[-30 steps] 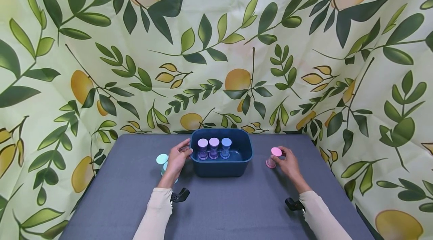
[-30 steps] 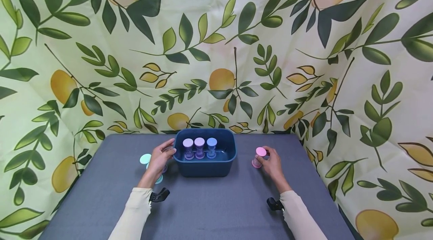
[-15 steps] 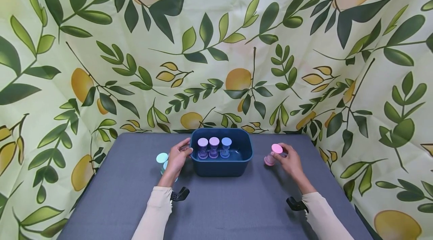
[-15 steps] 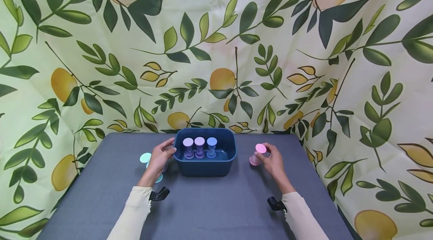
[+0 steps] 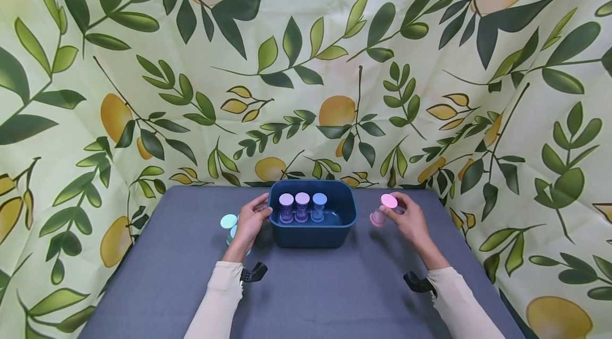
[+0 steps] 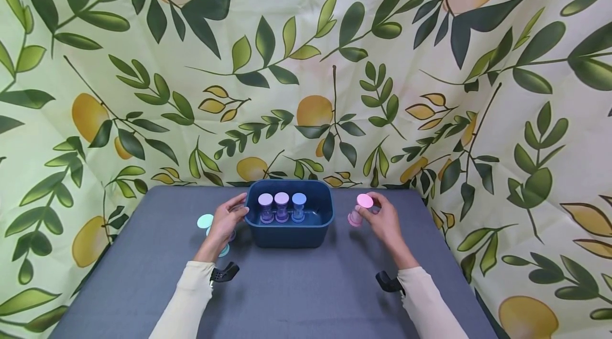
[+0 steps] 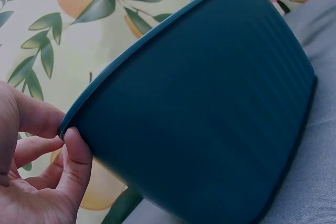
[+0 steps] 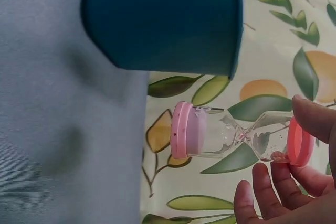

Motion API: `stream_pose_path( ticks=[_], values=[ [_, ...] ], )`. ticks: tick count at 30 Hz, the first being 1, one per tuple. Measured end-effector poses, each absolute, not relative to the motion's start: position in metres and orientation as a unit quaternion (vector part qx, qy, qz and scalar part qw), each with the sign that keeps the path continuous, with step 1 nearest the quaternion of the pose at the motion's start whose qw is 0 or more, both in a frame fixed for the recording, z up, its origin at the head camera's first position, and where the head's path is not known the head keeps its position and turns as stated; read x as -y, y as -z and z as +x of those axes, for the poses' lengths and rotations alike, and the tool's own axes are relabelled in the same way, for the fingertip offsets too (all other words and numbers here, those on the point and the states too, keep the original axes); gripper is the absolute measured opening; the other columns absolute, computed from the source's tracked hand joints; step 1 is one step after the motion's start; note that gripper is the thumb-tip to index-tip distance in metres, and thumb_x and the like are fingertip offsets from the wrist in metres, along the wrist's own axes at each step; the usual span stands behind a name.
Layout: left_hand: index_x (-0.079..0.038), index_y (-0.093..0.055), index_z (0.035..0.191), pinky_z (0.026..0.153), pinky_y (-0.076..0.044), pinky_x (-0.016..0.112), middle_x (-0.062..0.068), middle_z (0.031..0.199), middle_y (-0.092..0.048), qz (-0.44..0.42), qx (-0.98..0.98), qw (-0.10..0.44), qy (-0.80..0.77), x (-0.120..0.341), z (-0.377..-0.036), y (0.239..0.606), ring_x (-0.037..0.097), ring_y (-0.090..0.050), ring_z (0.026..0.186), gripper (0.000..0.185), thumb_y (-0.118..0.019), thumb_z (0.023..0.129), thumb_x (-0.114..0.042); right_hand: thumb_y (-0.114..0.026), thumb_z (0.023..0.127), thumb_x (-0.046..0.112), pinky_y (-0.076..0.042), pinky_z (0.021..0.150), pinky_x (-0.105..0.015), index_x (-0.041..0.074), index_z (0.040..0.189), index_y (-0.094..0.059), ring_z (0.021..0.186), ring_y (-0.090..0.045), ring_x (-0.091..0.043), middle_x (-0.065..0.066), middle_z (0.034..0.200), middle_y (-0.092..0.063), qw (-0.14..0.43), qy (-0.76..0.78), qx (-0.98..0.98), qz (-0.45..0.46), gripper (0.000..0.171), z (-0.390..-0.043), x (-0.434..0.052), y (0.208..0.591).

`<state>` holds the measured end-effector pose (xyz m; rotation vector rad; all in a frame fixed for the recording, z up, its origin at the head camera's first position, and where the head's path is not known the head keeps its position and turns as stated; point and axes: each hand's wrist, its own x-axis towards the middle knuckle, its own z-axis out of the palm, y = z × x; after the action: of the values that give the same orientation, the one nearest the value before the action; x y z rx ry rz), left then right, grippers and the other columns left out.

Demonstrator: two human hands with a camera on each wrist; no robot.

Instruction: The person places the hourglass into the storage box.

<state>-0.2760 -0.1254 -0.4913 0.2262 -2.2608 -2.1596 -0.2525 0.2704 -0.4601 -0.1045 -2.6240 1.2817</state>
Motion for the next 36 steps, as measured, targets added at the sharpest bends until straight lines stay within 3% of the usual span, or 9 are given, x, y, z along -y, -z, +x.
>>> stream_pose_path(
  ticks=[3,9,11,14,17,20,29,36],
  values=[
    [-0.009,-0.054,0.140,0.075,-0.050,0.024,0.015,0.135,-0.056,0.071,0.723,0.001,0.687,0.126,-0.277,0.492,0.026,-0.057,0.114,0.048,-0.060,0.093,-0.005,-0.074,0.088,0.023,-0.047,0.096,-0.035,0.003,0.132,-0.052,0.116,-0.055,-0.029,-0.020,0.128,-0.059,0.109,-0.442,0.890,-0.031,0.052,-0.254,-0.269,0.454],
    [-0.009,-0.054,0.141,0.077,-0.051,0.024,0.016,0.136,-0.056,0.073,0.726,0.001,0.684,0.126,-0.276,0.493,0.027,-0.057,0.114,0.048,-0.060,0.093,-0.005,-0.075,0.087,0.025,-0.041,0.083,-0.008,0.003,0.130,-0.054,0.114,-0.055,-0.027,-0.019,0.126,-0.061,0.122,-0.441,0.889,-0.017,0.053,-0.257,-0.266,0.443],
    [-0.009,-0.054,0.141,0.077,-0.051,0.024,0.016,0.136,-0.056,0.072,0.727,0.002,0.683,0.126,-0.276,0.492,0.027,-0.057,0.113,0.048,-0.060,0.093,-0.005,-0.076,0.086,0.026,-0.038,0.079,-0.004,0.003,0.129,-0.055,0.113,-0.056,-0.027,-0.019,0.125,-0.061,0.128,-0.441,0.888,-0.014,0.053,-0.258,-0.264,0.440],
    [-0.009,-0.054,0.140,0.075,-0.051,0.024,0.015,0.136,-0.056,0.071,0.728,0.004,0.682,0.126,-0.276,0.492,0.026,-0.058,0.112,0.048,-0.060,0.093,-0.005,-0.077,0.085,0.027,-0.043,0.082,-0.008,0.003,0.128,-0.056,0.112,-0.057,-0.027,-0.019,0.124,-0.062,0.133,-0.444,0.886,-0.012,0.054,-0.260,-0.262,0.434],
    [-0.008,-0.054,0.140,0.074,-0.051,0.023,0.016,0.135,-0.056,0.071,0.728,0.006,0.682,0.125,-0.276,0.491,0.026,-0.057,0.111,0.048,-0.060,0.093,-0.005,-0.076,0.085,0.030,-0.049,0.093,-0.025,0.004,0.129,-0.055,0.113,-0.056,-0.027,-0.018,0.125,-0.061,0.132,-0.448,0.884,-0.008,0.055,-0.261,-0.258,0.428],
    [-0.009,-0.054,0.140,0.073,-0.051,0.023,0.015,0.135,-0.056,0.073,0.727,0.008,0.682,0.125,-0.276,0.490,0.025,-0.057,0.110,0.048,-0.060,0.093,-0.005,-0.075,0.086,0.033,-0.047,0.097,-0.041,0.006,0.131,-0.054,0.114,-0.053,-0.028,-0.018,0.127,-0.059,0.128,-0.454,0.882,-0.005,0.056,-0.263,-0.254,0.422],
    [-0.011,-0.054,0.141,0.083,-0.053,0.032,0.013,0.137,-0.055,0.075,0.734,0.003,0.675,0.125,-0.276,0.487,0.025,-0.057,0.113,0.048,-0.060,0.093,-0.006,-0.076,0.086,0.030,-0.044,0.090,-0.035,0.005,0.129,-0.056,0.110,-0.052,-0.026,-0.016,0.123,-0.059,0.137,-0.466,0.874,0.006,0.054,-0.267,-0.237,0.414],
    [-0.010,-0.054,0.141,0.077,-0.053,0.027,0.013,0.137,-0.055,0.079,0.735,0.004,0.673,0.124,-0.275,0.489,0.026,-0.057,0.113,0.048,-0.060,0.093,-0.006,-0.078,0.084,0.029,-0.047,0.086,-0.025,0.006,0.126,-0.058,0.109,-0.054,-0.023,-0.015,0.120,-0.062,0.133,-0.491,0.860,0.034,0.052,-0.268,-0.219,0.409]
  ],
)
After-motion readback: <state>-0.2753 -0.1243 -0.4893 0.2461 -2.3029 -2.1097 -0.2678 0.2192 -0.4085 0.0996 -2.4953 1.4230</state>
